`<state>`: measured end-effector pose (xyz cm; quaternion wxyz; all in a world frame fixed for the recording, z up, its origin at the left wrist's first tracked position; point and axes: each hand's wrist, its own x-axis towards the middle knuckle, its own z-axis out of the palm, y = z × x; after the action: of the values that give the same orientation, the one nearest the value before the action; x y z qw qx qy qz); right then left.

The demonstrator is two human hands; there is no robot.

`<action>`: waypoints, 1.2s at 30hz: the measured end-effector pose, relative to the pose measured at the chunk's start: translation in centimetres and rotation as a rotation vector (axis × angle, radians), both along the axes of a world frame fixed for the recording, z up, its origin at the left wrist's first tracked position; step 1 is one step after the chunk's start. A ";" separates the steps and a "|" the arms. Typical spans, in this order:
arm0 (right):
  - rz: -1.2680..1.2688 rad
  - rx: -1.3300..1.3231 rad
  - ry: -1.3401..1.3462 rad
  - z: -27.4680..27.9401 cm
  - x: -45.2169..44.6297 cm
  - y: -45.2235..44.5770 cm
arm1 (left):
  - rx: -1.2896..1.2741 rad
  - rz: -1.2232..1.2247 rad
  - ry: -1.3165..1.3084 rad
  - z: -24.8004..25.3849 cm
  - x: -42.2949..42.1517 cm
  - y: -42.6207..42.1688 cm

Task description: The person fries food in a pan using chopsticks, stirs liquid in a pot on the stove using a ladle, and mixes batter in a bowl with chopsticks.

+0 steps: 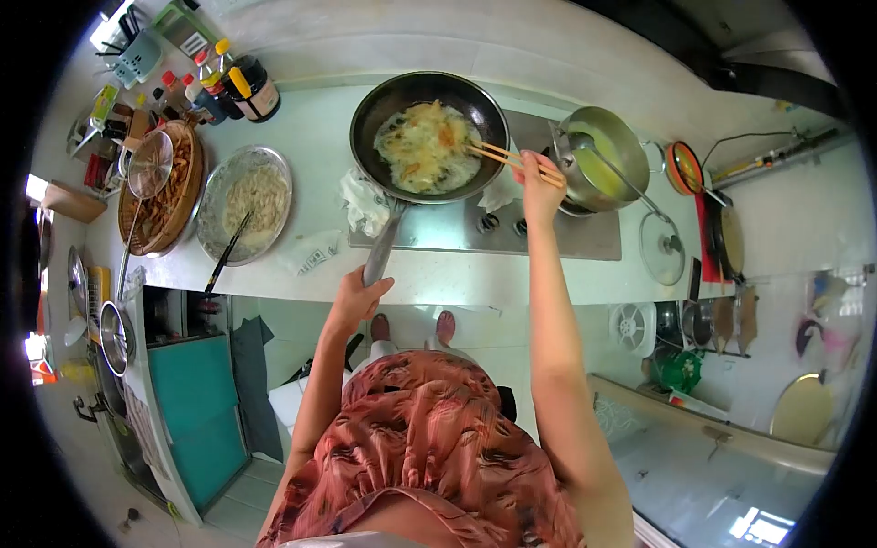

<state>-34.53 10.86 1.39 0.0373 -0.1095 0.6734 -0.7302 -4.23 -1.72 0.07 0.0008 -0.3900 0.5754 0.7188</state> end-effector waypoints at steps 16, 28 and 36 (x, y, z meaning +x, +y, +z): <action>0.151 -0.173 -0.127 1.1 3.3 -2.9 | -0.131 -0.017 0.018 -0.1 0.0 0.0; 0.134 -0.008 -0.010 1.1 3.8 -1.6 | -0.173 -0.027 -0.020 -0.1 0.1 0.0; 0.313 0.166 0.079 4.6 6.6 -0.6 | -0.883 -0.049 -0.001 -2.7 0.2 1.8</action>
<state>-27.90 10.23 5.95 0.1329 -0.2381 0.7070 -0.6526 -4.06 0.08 -2.59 -0.1486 -0.3396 0.8365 0.4036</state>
